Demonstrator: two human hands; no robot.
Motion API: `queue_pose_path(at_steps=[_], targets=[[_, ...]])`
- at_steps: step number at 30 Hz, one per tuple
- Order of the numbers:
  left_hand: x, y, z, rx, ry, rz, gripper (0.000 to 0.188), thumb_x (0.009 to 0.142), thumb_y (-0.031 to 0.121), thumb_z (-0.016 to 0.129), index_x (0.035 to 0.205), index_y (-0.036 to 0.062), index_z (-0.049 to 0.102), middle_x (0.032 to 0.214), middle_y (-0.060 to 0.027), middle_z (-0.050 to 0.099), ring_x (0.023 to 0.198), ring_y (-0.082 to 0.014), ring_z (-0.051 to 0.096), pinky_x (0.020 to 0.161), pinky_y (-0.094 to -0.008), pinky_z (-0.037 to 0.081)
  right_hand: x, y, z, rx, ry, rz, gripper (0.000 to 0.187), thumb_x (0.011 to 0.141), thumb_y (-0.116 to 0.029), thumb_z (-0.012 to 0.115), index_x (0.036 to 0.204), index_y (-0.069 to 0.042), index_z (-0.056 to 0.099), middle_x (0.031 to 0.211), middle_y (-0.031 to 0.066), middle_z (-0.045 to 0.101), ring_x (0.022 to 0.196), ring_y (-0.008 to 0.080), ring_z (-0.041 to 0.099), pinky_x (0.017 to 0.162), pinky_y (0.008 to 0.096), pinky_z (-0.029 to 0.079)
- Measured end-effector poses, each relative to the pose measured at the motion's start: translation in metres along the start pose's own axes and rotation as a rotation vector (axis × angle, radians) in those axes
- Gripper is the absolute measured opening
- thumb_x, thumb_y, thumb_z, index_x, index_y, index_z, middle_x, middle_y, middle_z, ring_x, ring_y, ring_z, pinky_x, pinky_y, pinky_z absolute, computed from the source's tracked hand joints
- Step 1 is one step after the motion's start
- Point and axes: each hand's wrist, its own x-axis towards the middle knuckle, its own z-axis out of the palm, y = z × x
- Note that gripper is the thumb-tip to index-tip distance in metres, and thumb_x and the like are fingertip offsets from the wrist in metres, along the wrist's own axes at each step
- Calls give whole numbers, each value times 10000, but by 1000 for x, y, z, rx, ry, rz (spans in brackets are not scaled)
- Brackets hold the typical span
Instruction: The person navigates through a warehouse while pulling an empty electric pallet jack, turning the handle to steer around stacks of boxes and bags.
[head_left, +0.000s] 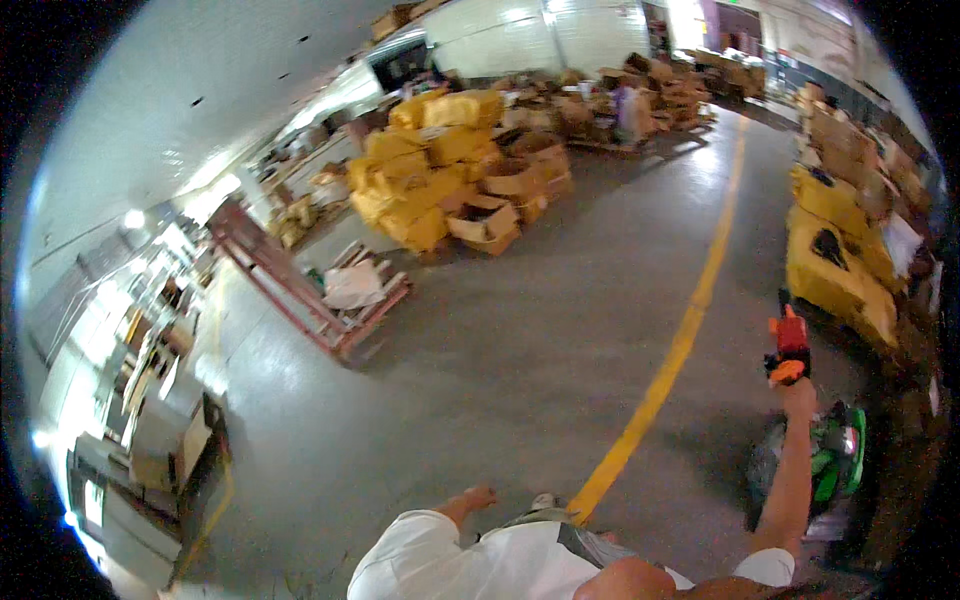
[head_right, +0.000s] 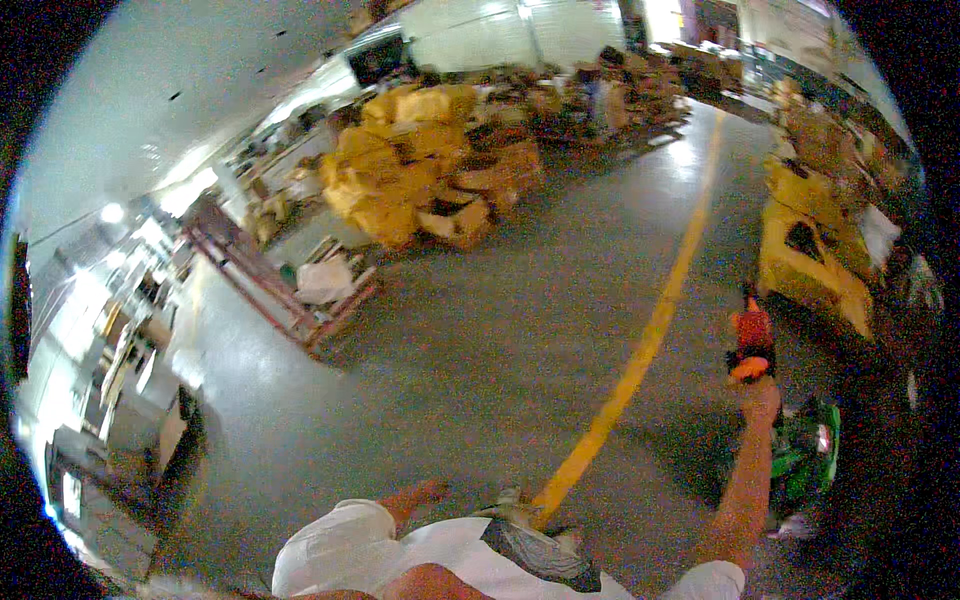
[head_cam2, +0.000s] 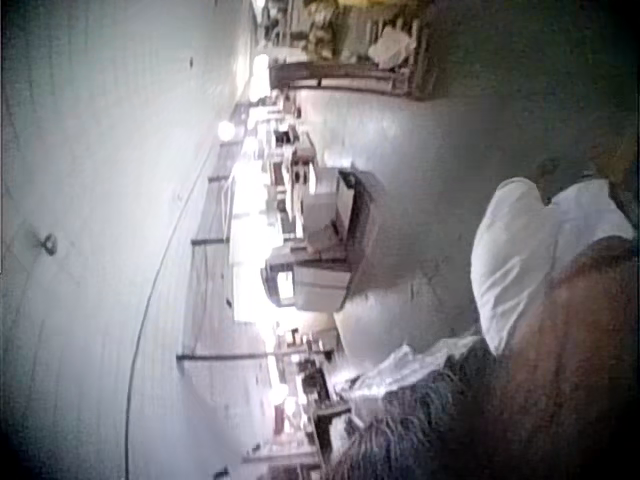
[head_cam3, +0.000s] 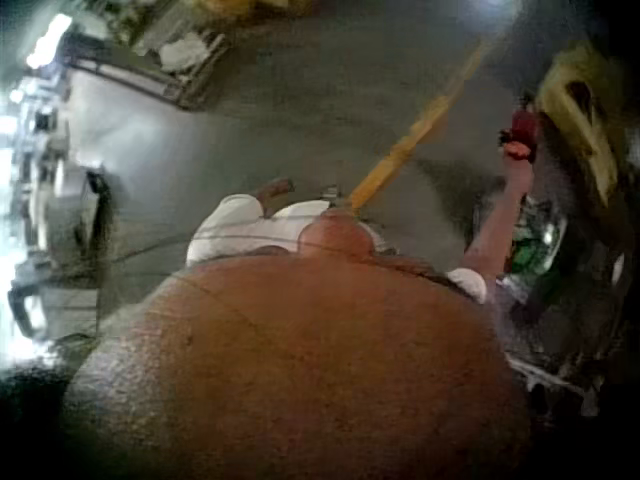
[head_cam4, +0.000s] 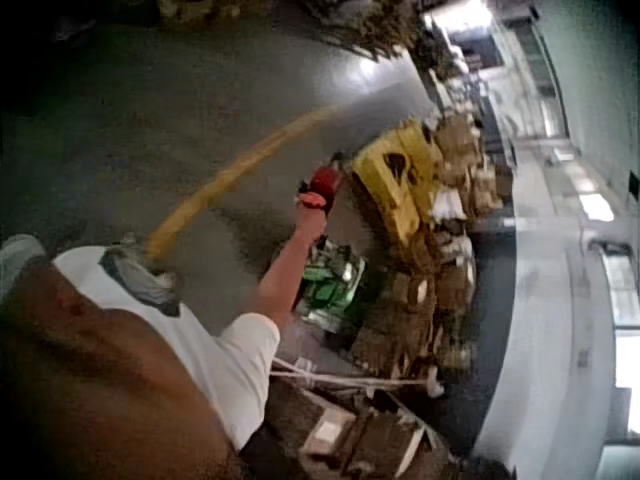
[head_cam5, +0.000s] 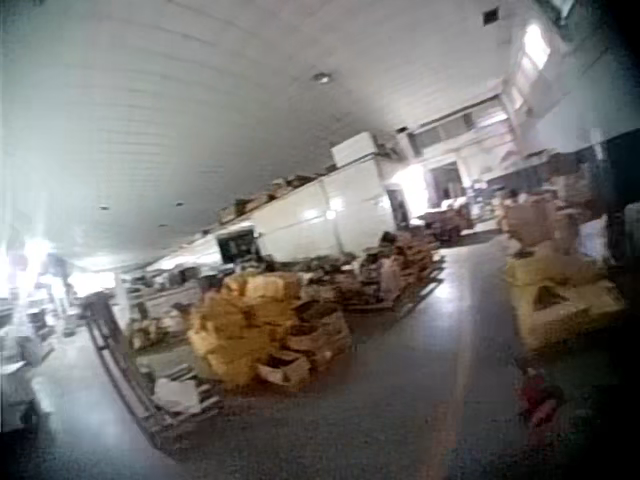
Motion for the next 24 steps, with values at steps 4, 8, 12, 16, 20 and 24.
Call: queue_pose_path(at_steps=[4,8,12,16,20,24], targets=[[-15,-37,4,-240,212,273,450,840,374,541,1173,71,548,1077,-144,620,950,-295,602,814,-419,475,1,-25,48,113,-23,-116,556,670,-395,735,975,37,562,953,214,612,903,361,593,726,437,478],[3,-77,20,-423,127,126,422,840,345,560,1181,96,549,1134,-87,602,992,-226,588,840,-387,466,97,1,114,332,68,-326,539,687,-382,733,982,31,551,936,206,609,887,358,593,721,446,474],[-107,-217,88,-568,231,-237,433,823,380,570,1147,93,574,1140,-84,599,1016,-227,579,855,-376,460,30,-99,113,69,-1,-308,484,699,-381,732,901,14,537,797,157,605,734,304,612,613,408,485],[-213,-332,202,-706,423,-691,455,808,430,570,1093,77,610,1110,-104,614,1025,-258,580,865,-376,459,-26,-192,142,461,-242,-399,416,726,-340,717,901,-12,529,709,110,564,650,229,586,547,368,459],[-283,-369,307,-710,489,-1114,501,796,474,572,1079,64,623,1091,-119,624,1038,-291,577,870,-387,459,-88,-272,170,628,-438,-367,355,750,-289,696,914,-23,528,671,85,532,594,202,549,516,349,432],[-296,-362,359,-965,438,-998,480,803,434,579,1102,59,603,1033,-101,637,936,-254,592,812,-372,468,-185,-352,189,674,-627,-314,295,774,-237,675,927,-33,527,634,60,500,538,174,513,484,331,405]])
